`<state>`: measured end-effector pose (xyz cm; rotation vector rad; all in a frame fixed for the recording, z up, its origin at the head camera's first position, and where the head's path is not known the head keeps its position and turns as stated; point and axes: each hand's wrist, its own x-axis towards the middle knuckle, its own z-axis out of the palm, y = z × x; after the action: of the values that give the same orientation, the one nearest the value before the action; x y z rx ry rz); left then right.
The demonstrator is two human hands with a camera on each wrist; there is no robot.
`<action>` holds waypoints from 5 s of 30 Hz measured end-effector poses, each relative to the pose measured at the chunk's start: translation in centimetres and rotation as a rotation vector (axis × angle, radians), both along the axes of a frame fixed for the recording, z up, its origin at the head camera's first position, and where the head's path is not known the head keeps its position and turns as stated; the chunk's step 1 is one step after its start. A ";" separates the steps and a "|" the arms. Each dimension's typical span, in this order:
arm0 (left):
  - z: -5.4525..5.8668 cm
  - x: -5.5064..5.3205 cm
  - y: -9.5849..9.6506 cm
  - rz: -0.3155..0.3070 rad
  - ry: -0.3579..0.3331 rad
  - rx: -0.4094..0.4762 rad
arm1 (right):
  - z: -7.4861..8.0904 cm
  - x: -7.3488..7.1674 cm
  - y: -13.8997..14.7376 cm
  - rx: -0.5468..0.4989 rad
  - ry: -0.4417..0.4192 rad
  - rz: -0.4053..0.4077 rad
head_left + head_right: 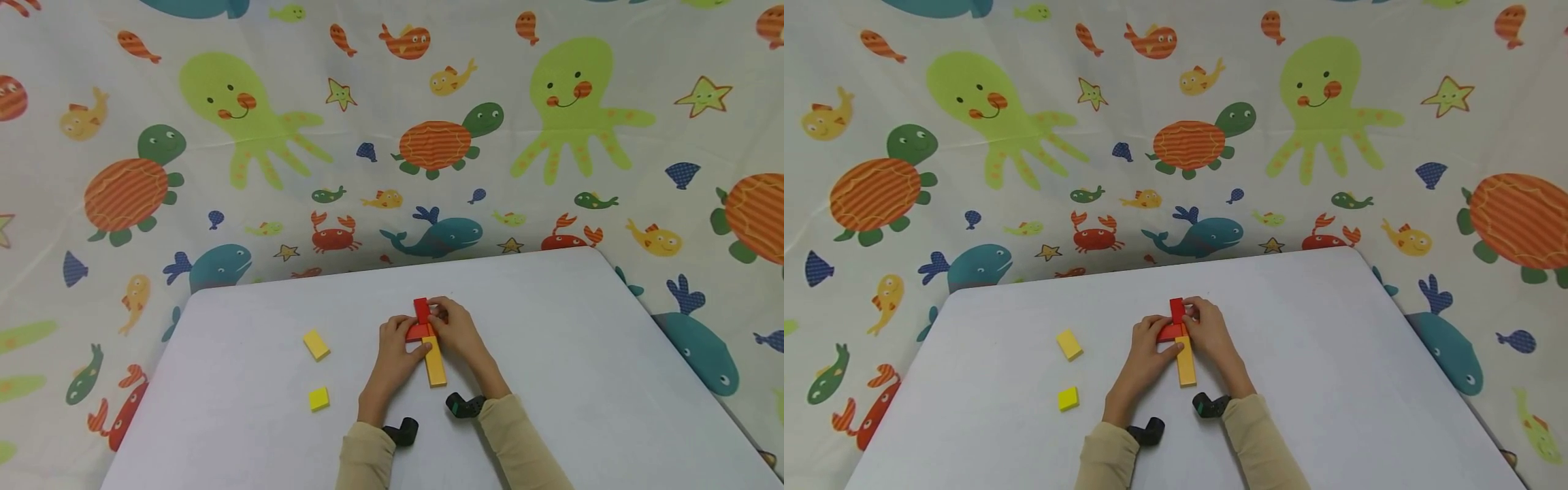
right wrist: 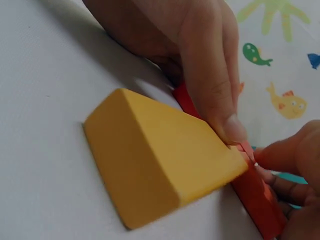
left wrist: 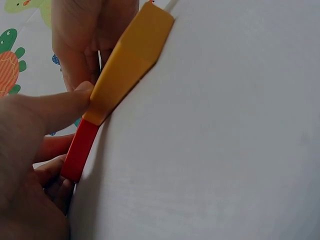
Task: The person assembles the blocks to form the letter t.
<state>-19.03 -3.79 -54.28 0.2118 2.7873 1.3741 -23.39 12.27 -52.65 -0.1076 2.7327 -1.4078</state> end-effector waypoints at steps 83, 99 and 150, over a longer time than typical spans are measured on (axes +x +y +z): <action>-0.5 -0.1 -0.6 0.013 0.043 0.038 | 1.3 0.1 5.3 0.097 -0.053 0.362; -0.7 -0.2 -0.5 0.013 0.083 0.034 | 1.3 0.1 5.3 0.090 -0.021 0.372; -0.1 0.0 -0.6 -0.015 0.059 0.038 | 1.1 0.0 4.1 0.211 -0.037 0.329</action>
<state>-19.01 -4.42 -54.36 0.2779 2.8017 1.4424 -23.38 16.33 -51.52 -0.4883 2.6556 -1.0216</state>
